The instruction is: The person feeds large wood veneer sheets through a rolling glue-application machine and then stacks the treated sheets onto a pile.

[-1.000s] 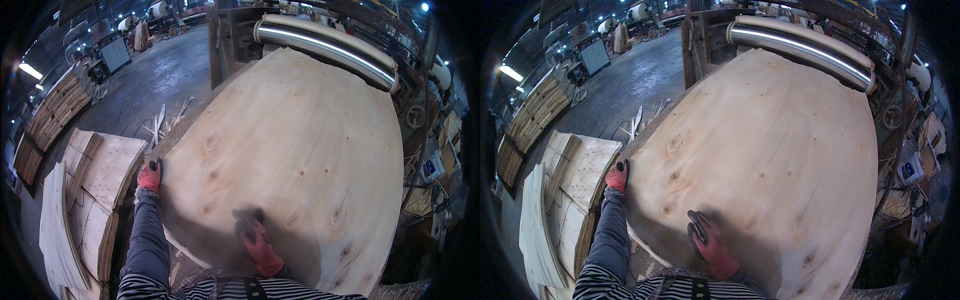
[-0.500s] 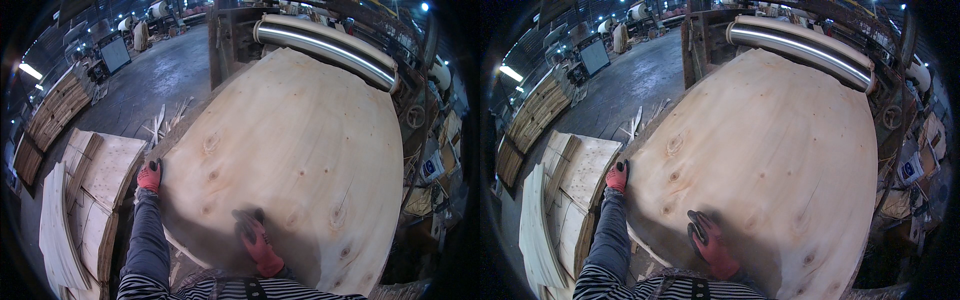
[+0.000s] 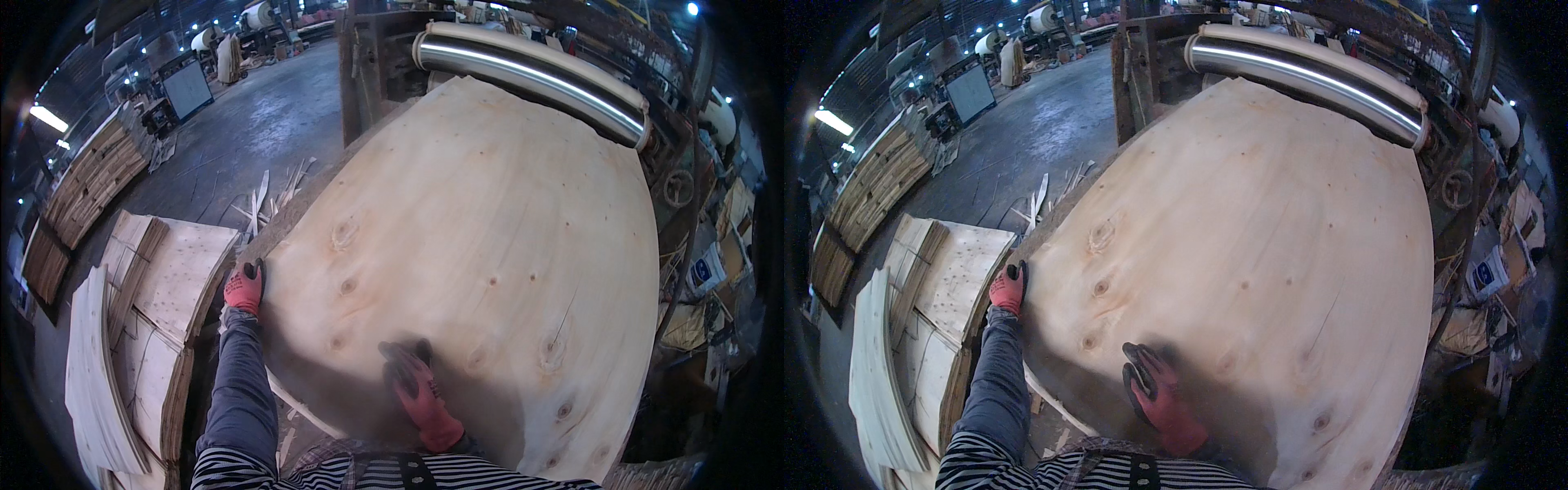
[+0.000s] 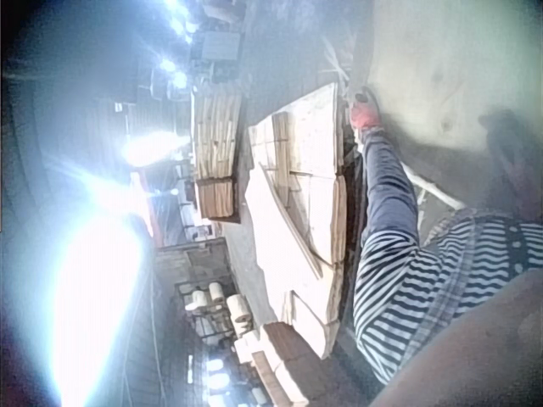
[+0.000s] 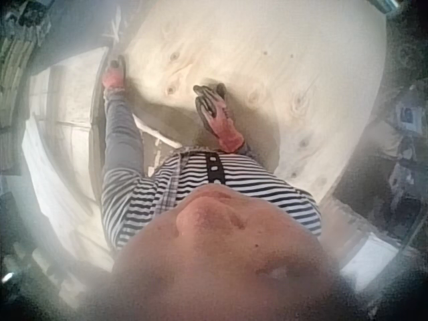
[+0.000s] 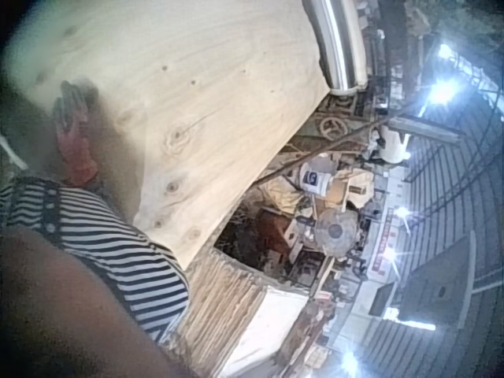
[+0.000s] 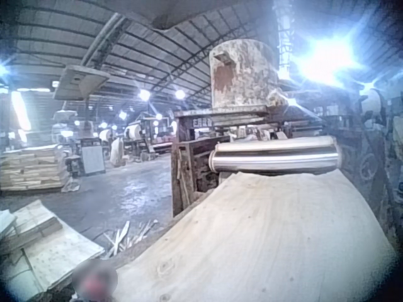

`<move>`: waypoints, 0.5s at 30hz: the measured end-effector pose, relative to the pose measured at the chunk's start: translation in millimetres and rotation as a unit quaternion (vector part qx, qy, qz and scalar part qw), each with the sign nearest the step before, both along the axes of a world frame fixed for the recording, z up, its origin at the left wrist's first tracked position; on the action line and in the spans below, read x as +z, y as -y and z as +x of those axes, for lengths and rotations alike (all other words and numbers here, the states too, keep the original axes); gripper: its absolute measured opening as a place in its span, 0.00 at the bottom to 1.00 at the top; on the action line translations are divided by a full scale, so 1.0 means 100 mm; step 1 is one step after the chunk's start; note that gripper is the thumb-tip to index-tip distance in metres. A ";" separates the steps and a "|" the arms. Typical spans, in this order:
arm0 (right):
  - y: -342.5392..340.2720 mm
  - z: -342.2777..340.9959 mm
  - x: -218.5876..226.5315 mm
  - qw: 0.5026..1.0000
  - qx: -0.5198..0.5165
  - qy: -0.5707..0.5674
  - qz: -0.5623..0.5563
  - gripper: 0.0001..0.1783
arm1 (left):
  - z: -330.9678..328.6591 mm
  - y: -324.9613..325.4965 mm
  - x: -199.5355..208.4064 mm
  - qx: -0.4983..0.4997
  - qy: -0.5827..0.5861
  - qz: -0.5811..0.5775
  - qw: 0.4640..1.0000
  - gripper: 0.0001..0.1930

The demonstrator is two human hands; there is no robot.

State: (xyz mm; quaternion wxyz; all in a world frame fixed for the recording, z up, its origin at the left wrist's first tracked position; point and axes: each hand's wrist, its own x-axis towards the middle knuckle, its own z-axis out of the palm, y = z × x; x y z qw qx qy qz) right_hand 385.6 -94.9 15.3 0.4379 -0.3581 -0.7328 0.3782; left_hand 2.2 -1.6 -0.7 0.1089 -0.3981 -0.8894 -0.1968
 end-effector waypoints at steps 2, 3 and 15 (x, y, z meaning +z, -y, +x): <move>0.00 0.00 -0.02 1.000 0.000 -0.006 0.007 0.26 | 0.00 -0.01 0.00 -0.002 -0.001 0.008 1.000 0.21; 0.00 0.00 -0.03 1.000 0.003 -0.006 0.009 0.25 | 0.00 -0.01 -0.01 -0.003 -0.002 0.012 1.000 0.21; -0.04 -0.01 -0.04 1.000 0.010 -0.003 0.000 0.26 | -0.10 -0.03 -0.10 -0.004 0.016 0.011 1.000 0.22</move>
